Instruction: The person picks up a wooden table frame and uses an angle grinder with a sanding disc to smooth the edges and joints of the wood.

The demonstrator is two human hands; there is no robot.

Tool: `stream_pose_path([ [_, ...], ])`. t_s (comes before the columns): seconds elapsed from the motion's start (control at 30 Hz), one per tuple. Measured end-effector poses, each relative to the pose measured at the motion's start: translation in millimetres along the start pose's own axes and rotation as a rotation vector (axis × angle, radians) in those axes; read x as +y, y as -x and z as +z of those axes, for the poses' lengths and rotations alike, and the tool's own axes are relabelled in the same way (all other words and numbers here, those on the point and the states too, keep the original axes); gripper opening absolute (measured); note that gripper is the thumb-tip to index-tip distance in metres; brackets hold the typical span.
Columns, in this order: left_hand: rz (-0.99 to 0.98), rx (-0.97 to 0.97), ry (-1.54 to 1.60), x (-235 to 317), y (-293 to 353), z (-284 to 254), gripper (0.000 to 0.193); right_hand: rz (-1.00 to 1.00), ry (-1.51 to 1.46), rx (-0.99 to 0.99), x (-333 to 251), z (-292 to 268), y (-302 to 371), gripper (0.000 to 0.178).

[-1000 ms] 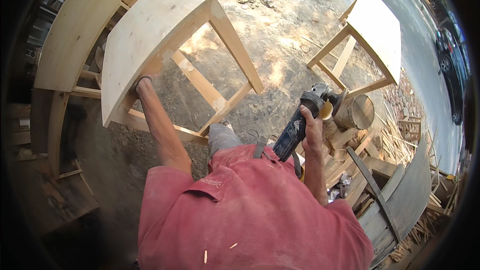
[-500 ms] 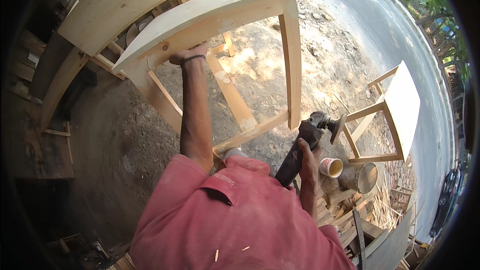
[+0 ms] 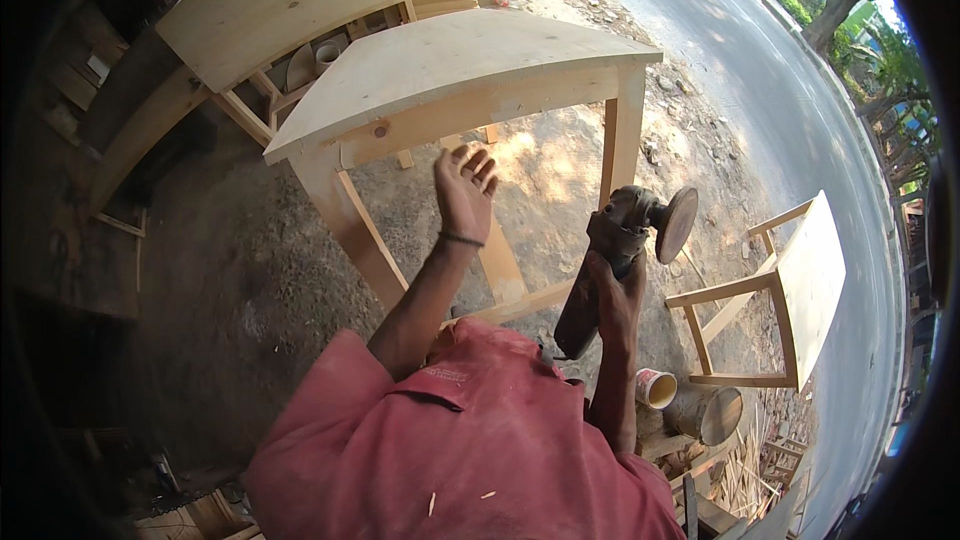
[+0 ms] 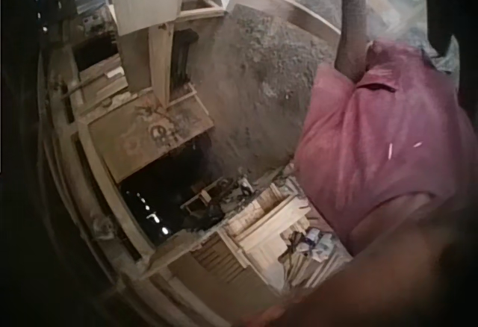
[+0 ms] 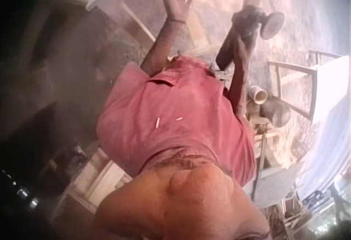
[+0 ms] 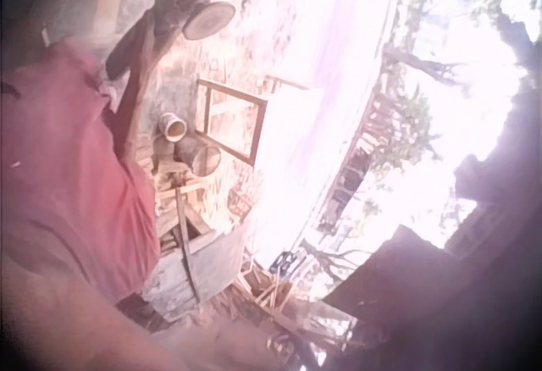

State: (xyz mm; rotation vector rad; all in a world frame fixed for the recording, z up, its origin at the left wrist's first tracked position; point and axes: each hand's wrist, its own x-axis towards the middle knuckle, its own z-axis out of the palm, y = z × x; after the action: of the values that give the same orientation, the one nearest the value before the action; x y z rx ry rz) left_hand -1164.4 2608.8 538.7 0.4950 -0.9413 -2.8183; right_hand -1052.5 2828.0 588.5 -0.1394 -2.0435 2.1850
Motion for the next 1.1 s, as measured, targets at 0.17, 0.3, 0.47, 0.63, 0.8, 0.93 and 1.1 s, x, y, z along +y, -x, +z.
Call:
stream_pose_path([
  [0.17, -0.154, -0.721, -0.54, -97, 102, -26, 0.076, -0.075, -0.113, -0.022, -15, 21, -31, 0.051],
  [0.3, -0.187, -0.776, -0.612, -66, 118, -5, 0.067, -0.153, -0.263, 0.058, -13, 25, -19, 0.043],
  [0.47, -0.704, -1.033, -0.342, -56, 106, -42, 0.077, 0.111, -0.734, -0.514, 57, -16, -35, 0.087],
  [0.63, -0.972, -0.91, -0.098, -65, 116, -57, 0.077, 0.054, -1.03, -0.441, 98, -2, -22, 0.097],
  [0.8, -0.558, -0.941, -0.579, -55, 116, -41, 0.079, -0.027, -0.617, -0.248, 70, -4, -20, 0.088],
  [0.93, -0.25, -0.805, -0.807, -52, 143, -24, 0.08, -0.03, -0.452, -0.225, 90, -18, -41, 0.079],
  [1.1, -0.224, -0.684, -1.007, -28, 149, -20, 0.081, 0.099, -0.455, -0.261, 70, 9, -43, 0.086],
])
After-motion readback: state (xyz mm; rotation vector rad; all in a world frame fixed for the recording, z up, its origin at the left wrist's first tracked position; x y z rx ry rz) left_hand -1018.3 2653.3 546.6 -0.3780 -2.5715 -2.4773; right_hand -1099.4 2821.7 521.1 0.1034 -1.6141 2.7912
